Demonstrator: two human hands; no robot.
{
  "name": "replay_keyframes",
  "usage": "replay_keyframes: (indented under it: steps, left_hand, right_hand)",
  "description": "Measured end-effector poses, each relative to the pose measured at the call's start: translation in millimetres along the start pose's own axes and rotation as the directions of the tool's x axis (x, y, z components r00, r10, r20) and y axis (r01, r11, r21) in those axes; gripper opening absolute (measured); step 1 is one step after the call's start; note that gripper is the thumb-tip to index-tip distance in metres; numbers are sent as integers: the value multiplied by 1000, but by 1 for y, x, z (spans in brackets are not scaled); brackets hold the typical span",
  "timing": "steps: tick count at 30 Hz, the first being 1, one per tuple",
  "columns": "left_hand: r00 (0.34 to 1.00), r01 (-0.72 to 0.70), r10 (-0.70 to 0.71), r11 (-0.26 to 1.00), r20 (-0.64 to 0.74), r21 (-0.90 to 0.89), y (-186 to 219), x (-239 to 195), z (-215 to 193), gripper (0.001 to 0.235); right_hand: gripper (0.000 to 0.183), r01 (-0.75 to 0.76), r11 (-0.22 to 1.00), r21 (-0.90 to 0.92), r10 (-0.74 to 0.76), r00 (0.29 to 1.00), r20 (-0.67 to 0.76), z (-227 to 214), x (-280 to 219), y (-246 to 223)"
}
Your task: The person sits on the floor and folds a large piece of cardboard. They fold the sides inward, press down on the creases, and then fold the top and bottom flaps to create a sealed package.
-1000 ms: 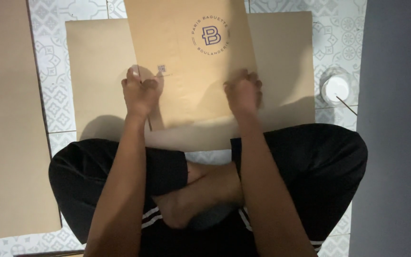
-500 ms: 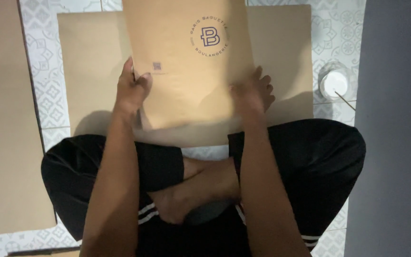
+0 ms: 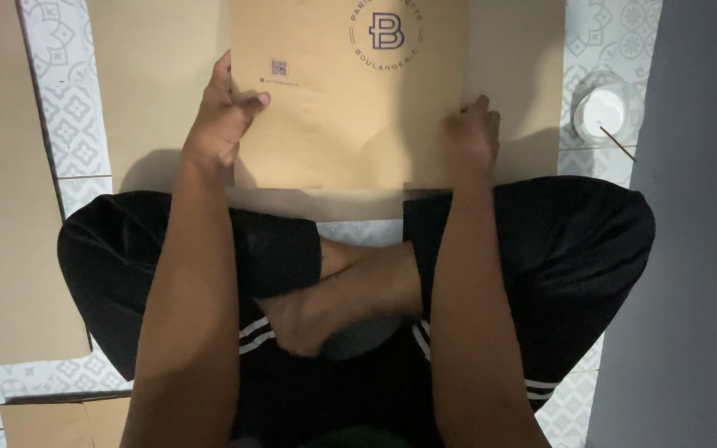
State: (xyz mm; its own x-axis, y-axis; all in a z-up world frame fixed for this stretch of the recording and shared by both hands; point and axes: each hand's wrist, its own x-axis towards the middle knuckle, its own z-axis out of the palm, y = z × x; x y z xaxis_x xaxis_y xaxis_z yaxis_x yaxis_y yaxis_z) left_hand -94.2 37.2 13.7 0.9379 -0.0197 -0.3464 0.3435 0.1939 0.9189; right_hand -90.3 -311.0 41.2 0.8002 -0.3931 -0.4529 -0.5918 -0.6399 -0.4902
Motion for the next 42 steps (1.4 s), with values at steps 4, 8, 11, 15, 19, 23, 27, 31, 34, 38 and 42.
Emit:
replay_keyframes:
  steps: [4,8,11,15,19,23,27,31,34,38,42]
  left_hand:
    - [999,32,-32,998,5,-58,6,-3,-2,75]
    - [998,55,-56,997,-10,-58,-1,1,-7,82]
    - [1000,3,-4,998,-3,-56,-1,-2,-4,74]
    - [977,118,-1,834,-213,539,-10,-1,-7,95]
    - [979,47,140,562,-151,826,-23,2,-13,92]
    - [953,16,271,401,-135,916,-8,-33,-1,75]
    - [991,41,-132,482,26,875,24,-63,52,22]
    - [990,-5,-135,174,29,985,7,-66,52,35]
    - [987,2,-159,129,19,992,6,-60,47,34]
    - [977,-70,-170,322,131,944,-6,-48,33,30]
    - [980,-56,-179,184,89,981,-16,-51,33,34]
  right_hand:
    - [18,-91,996,-23,91,996,-24,-13,1,-14]
    - [17,-87,990,115,91,995,-28,-19,-10,-20]
    - [22,-134,991,15,135,991,-17,-9,-1,-17]
    - [22,125,897,-424,-181,979,-94,21,3,3]
    - [30,145,541,-829,-456,878,-144,58,-20,-10]
    - [29,703,465,-538,-812,581,58,101,-23,-3]
    - [10,806,587,73,-784,544,298,89,-56,-31]
    - [15,765,644,-2,-704,594,389,95,-57,-36]
    - [13,741,671,-33,-676,629,384,92,-59,-40]
    - [13,721,692,-44,-644,644,412,88,-63,-47]
    - [14,689,724,-4,-613,647,453,83,-69,-48]
